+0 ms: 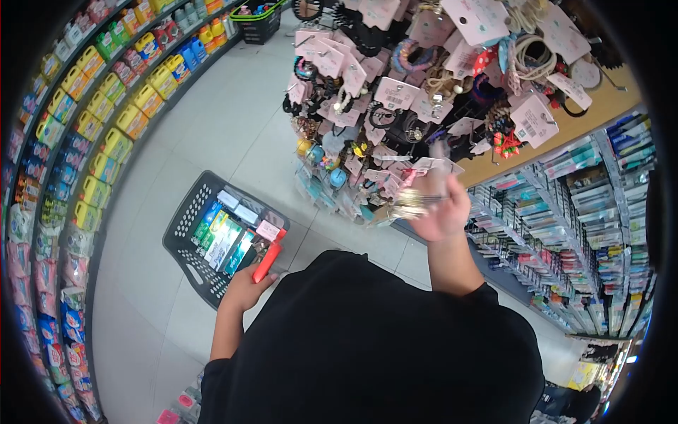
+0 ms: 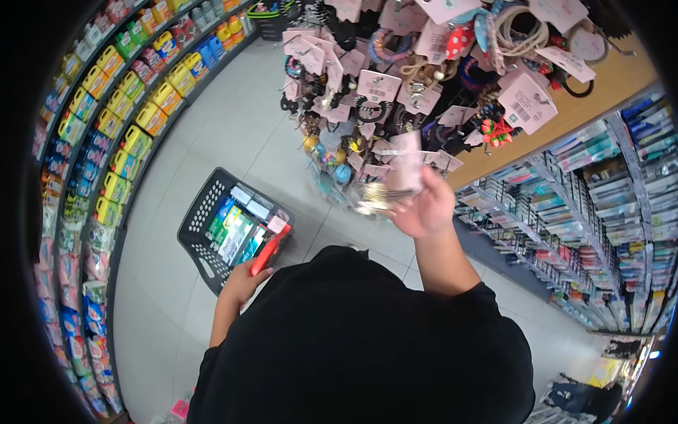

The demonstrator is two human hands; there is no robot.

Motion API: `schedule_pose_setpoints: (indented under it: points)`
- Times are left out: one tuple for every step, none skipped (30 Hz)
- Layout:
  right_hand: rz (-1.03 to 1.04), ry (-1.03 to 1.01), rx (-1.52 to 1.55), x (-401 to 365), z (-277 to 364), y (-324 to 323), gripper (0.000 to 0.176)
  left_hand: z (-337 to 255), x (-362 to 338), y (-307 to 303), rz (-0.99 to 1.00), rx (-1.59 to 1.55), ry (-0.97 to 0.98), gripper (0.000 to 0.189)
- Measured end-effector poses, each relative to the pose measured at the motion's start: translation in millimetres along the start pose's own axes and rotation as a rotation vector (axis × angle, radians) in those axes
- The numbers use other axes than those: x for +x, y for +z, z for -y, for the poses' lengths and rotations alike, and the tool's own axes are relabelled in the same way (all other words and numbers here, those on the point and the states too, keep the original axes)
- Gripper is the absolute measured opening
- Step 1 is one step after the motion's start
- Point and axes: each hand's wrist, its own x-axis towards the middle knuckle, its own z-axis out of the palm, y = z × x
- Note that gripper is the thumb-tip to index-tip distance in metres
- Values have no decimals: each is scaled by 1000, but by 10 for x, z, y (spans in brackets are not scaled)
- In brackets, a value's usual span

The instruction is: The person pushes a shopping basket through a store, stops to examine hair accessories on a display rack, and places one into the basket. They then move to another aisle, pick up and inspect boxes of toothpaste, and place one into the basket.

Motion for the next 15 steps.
schedule_pose_setpoints:
  points:
    - [90,-26,131,33,12,50,18,25,7,15,-11,2,11,40]
    - [200,-49,270,63,34,18,17,37,26,27,-17,6,25,39]
    - [236,-54,334,64,40,-20,19,32,31,32,-8,-23,25,39]
    - [272,-61,399,67,32,-33,23,24,25,27,2,-51,21,40]
    - [284,-31,439,80,24,-5,22,23,22,22,11,-78,15,40]
    - [204,-38,401,80,12,81,22,33,25,26,12,-80,14,40]
    - [218,-41,415,70,-13,79,24,51,37,37,10,-85,12,40]
    - [233,-39,430,62,-28,72,26,71,47,45,3,-93,7,41]
    - [239,-38,438,57,-27,72,27,100,58,56,4,-103,13,41]
    - [246,-35,447,62,-24,77,28,133,69,68,3,-115,17,41]
    - [253,-29,456,64,-25,78,29,149,71,72,1,-128,20,41]
    - [260,-32,453,66,-27,70,30,135,65,61,5,-119,12,41]
    - [267,-34,449,66,-27,62,30,108,54,50,10,-111,4,41]
    - [274,-36,444,67,-24,54,31,91,53,44,14,-104,-3,41]
    - [272,-35,443,66,-21,49,31,92,55,47,11,-108,4,40]
